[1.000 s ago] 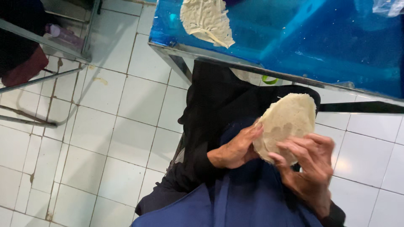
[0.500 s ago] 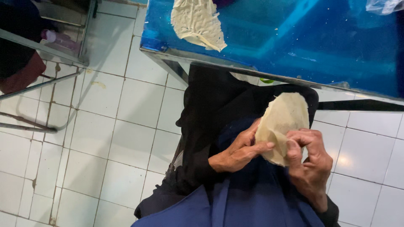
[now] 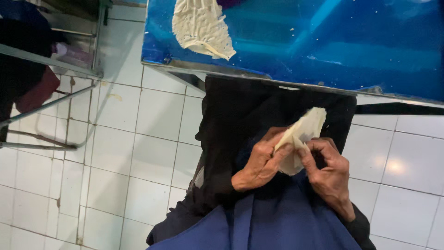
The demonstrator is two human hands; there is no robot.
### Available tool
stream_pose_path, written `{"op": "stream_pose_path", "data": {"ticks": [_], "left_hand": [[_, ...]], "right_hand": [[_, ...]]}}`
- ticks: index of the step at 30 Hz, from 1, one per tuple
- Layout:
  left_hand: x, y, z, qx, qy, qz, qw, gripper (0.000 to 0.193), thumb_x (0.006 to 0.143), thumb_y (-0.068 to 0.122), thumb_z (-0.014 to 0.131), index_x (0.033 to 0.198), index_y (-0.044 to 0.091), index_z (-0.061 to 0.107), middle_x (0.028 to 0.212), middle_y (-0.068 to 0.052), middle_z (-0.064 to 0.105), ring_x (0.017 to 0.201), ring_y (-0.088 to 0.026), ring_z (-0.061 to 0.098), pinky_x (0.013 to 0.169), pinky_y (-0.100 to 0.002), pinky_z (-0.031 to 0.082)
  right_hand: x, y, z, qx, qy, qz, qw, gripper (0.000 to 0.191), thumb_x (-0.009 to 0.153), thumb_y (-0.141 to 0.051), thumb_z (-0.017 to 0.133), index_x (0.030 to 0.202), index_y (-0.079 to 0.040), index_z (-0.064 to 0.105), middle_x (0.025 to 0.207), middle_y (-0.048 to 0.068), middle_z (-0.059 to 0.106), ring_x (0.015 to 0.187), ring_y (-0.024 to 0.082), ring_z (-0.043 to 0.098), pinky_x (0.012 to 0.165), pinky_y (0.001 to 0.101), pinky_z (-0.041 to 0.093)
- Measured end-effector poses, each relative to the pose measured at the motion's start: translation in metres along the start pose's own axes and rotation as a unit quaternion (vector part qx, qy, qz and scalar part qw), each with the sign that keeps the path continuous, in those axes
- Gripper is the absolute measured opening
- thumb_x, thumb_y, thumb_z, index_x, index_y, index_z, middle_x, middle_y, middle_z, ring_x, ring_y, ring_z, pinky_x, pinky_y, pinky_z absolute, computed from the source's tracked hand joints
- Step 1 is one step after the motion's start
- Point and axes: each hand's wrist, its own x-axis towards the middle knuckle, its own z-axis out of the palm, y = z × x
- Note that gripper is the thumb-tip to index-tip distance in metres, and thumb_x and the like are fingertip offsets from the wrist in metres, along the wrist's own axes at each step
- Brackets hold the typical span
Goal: The person sits at a blue table and folds thin round crepe wrappers by hand, working each wrapper over their lap and stacking folded pieces on the table. A red bowl of brown filling, a small bowl, a knife and a plastic bag sit on the table while the person handles the wrappers one at a time.
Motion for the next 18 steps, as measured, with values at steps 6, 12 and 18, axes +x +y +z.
{"op": "stream_pose_path", "data": {"ticks": [6,12,18], "left_hand": [[-0.001,-0.007,-0.006,-0.031,0.0,-0.014,0.999,0.03,0.115,0.021,0.049,0.127,-0.002,0.064,0.124,-0.012,0.062,0.108,-0.02,0.061,0.095,-0.031,0.05],[-0.006,0.006,-0.005,0.153,-0.028,-0.008,0.988,0.034,0.105,0.018,0.056,0.132,-0.001,0.061,0.128,-0.016,0.064,0.108,-0.025,0.068,0.089,-0.032,0.055],[-0.01,-0.004,-0.01,0.116,-0.034,0.031,0.992,0.028,0.109,0.014,0.055,0.132,0.0,0.063,0.125,-0.014,0.066,0.111,-0.023,0.068,0.095,-0.032,0.054]], "right_hand": [[0.01,0.034,-0.005,0.326,-0.046,0.153,0.932,0.016,0.101,-0.012,0.069,0.111,0.0,0.067,0.102,0.007,0.07,0.09,0.014,0.068,0.082,0.0285,0.057],[0.005,0.032,0.002,0.231,-0.04,0.126,0.964,0.032,0.09,-0.012,0.07,0.12,-0.003,0.063,0.107,0.005,0.07,0.096,0.011,0.068,0.086,0.0257,0.056],[0.001,0.038,0.006,0.228,-0.002,0.103,0.968,0.019,0.102,-0.015,0.068,0.113,0.0,0.067,0.104,0.007,0.072,0.095,0.01,0.067,0.087,0.0262,0.055]]}}
